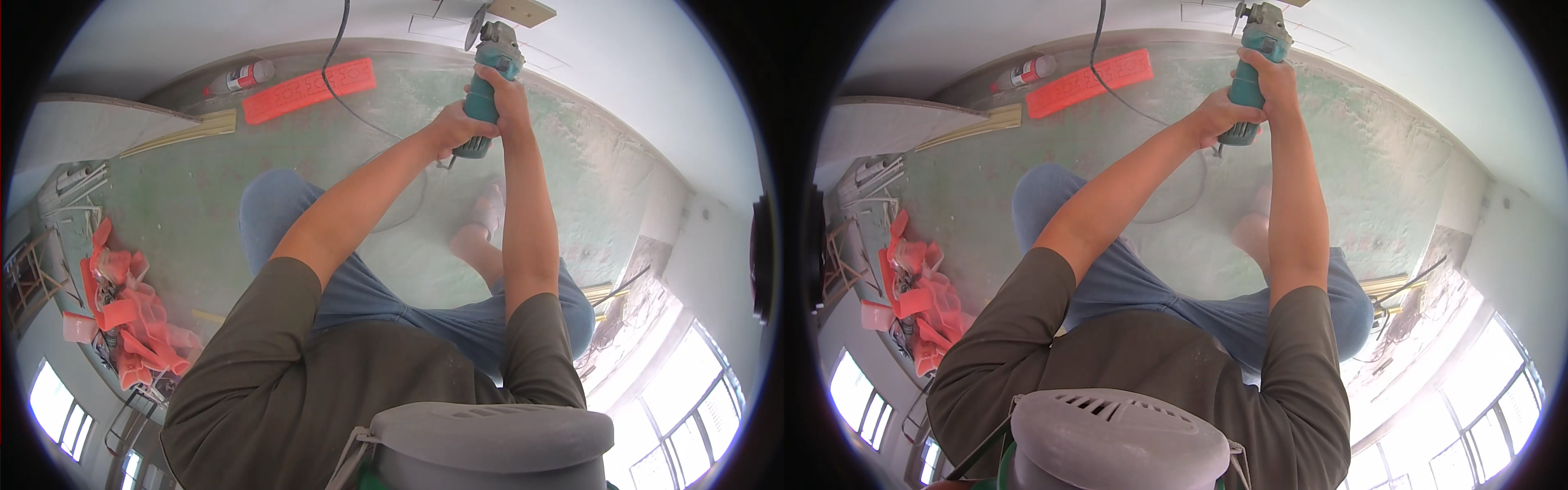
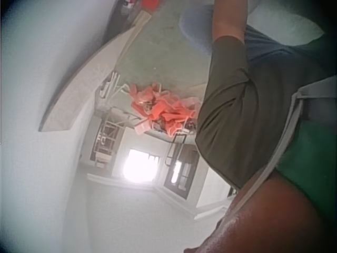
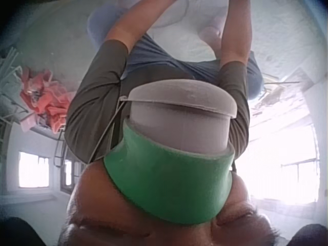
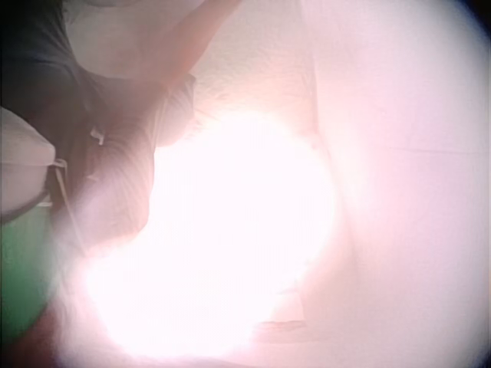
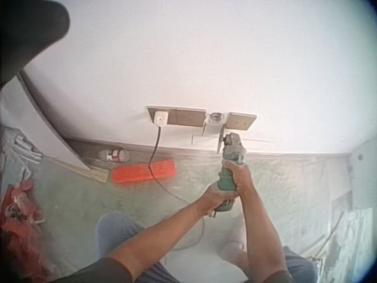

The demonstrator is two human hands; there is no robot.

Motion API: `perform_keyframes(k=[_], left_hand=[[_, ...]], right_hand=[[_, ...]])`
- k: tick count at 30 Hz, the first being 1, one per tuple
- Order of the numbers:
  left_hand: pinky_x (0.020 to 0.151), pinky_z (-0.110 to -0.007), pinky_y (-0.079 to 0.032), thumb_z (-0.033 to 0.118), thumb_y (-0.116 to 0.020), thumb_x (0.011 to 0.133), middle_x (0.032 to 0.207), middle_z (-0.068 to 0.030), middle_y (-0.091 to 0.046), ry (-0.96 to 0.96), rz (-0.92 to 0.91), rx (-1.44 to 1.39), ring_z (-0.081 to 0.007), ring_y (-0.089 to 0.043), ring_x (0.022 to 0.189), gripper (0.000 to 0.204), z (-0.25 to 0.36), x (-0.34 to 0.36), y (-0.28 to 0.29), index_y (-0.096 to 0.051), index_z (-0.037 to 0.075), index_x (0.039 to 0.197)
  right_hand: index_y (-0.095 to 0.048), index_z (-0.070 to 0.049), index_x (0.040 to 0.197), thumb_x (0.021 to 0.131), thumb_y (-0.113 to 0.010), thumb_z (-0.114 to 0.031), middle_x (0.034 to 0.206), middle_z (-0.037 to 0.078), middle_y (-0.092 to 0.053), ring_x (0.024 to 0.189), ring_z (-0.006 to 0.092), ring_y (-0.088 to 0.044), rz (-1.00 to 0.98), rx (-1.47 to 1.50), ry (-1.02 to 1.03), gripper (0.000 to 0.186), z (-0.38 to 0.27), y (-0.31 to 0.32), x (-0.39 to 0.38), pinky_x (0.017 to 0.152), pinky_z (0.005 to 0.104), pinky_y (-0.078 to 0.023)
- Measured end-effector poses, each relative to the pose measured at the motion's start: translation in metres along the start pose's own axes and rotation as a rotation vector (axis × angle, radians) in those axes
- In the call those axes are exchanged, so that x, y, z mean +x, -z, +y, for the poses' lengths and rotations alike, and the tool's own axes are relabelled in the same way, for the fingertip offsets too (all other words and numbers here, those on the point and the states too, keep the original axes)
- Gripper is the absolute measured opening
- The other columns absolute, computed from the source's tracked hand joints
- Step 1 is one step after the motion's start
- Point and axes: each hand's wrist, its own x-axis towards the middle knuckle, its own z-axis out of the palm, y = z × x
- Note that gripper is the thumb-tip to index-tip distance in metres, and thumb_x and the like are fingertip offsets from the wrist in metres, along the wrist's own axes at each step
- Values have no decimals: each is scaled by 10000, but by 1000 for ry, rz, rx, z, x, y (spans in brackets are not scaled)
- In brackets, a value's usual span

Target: Grinding a concrete floor and wall junction using a handheld angle grinder.

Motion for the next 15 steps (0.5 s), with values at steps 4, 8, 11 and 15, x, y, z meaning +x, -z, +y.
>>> perform_keyframes(k=[4,8,11,15], left_hand=[[695,-315,-532,118,-792,731,948,-42,-644,8,9,-6,-162,-647,797,423,0,0,1,-601,62,1105],[691,-315,-537,114,-791,738,950,-45,-643,25,9,-21,-164,-646,790,415,-3,2,6,-604,61,1105],[682,-325,-541,110,-789,743,946,-49,-639,30,21,-28,-170,-646,787,401,-6,6,7,-606,61,1097],[681,-334,-543,110,-790,741,940,-51,-634,35,33,-30,-175,-645,789,393,-8,9,11,-610,60,1087]], right_hand=[[-622,41,1036,780,-755,-212,874,129,-643,725,230,-688,-17,-36,-8,384,1,0,1,578,339,-580],[-614,49,1036,783,-755,-200,861,133,-637,728,235,-688,-21,-46,-49,383,6,1,8,570,347,-579],[-610,54,1038,785,-755,-194,848,132,-633,727,238,-687,-14,-46,-65,383,8,0,10,565,351,-578],[-608,54,1046,786,-757,-194,844,130,-631,733,240,-688,-12,-36,-64,389,10,-1,13,568,351,-578]])
